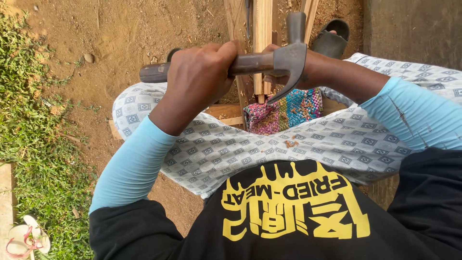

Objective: The person uses a hammer and chisel to carve or shape wooden furniture components.

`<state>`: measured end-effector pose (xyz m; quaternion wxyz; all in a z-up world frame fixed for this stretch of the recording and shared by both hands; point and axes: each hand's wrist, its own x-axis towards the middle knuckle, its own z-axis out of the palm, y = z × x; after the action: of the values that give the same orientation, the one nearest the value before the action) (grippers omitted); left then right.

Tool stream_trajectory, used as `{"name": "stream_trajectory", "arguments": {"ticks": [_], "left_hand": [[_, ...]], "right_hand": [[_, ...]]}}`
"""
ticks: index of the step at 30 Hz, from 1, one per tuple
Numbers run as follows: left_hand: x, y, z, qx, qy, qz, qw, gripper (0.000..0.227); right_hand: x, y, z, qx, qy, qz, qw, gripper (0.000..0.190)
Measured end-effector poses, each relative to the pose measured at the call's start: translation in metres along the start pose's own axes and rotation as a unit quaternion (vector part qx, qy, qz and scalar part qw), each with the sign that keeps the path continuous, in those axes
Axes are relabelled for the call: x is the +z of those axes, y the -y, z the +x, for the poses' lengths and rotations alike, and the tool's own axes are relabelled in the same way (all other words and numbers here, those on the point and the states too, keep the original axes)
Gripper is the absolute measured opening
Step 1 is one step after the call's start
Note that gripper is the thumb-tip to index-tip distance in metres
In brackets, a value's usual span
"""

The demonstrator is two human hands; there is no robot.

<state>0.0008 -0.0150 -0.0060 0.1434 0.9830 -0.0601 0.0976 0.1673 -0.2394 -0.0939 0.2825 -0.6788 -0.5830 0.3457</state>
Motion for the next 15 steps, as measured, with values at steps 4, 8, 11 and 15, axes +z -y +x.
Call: {"name": "stream_trajectory", "arguments": {"ticks": [4,8,11,15], "left_hand": [[0.000,0.002,0.001,-0.024,-0.041,-0.073,0.996,0.020],[-0.008,0.011,-0.005,-0.068,-0.087,-0.125,0.986,0.024],[-0.012,0.013,-0.007,-0.096,-0.098,-0.157,0.978,0.023],[-0.013,0.015,-0.006,-0.125,-0.098,-0.193,0.968,0.023]], "right_hand": [[0.013,-0.050,0.003,-0.015,-0.075,0.072,0.994,0.036],[-0.055,0.031,0.001,-0.049,-0.162,0.245,0.955,0.031],[-0.051,0.011,-0.013,-0.066,-0.187,0.146,0.969,0.019],[-0.026,-0.008,-0.014,-0.009,-0.303,0.186,0.935,0.022]]}}
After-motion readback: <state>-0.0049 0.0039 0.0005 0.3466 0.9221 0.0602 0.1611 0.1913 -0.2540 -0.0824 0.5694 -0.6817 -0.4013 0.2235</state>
